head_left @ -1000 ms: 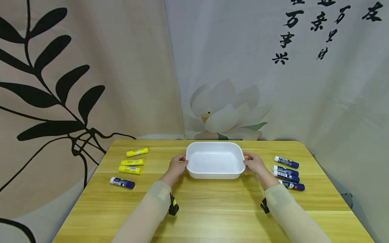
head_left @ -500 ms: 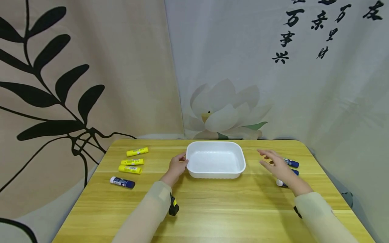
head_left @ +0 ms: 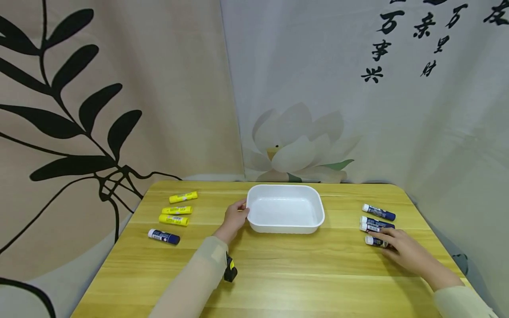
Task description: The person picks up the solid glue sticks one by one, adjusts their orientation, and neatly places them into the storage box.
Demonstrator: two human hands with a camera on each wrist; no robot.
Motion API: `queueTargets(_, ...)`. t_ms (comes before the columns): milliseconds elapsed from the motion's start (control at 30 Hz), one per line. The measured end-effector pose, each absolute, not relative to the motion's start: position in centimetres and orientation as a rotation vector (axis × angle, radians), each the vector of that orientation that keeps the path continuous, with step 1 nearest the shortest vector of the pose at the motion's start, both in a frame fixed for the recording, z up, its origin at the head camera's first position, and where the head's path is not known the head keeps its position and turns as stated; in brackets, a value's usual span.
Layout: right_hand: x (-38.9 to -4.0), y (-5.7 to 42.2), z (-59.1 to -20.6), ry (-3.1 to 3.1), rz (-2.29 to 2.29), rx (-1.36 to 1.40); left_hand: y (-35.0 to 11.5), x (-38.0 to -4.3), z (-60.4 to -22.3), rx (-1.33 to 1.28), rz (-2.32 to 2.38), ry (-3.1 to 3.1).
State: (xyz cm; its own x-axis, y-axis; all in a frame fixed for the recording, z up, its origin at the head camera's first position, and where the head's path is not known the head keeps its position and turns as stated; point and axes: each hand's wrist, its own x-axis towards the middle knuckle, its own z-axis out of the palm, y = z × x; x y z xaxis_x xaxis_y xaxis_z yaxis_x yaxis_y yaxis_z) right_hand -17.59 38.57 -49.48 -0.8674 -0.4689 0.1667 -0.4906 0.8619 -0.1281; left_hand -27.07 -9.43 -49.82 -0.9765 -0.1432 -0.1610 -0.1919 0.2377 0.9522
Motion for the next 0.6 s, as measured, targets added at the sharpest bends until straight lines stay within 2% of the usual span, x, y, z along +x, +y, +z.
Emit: queueTargets(600,-17.6,39.2,-50.7,-2.907,0.159,0.833,-9.6,-26.6,-49.0,-0.292,1.88,2.445)
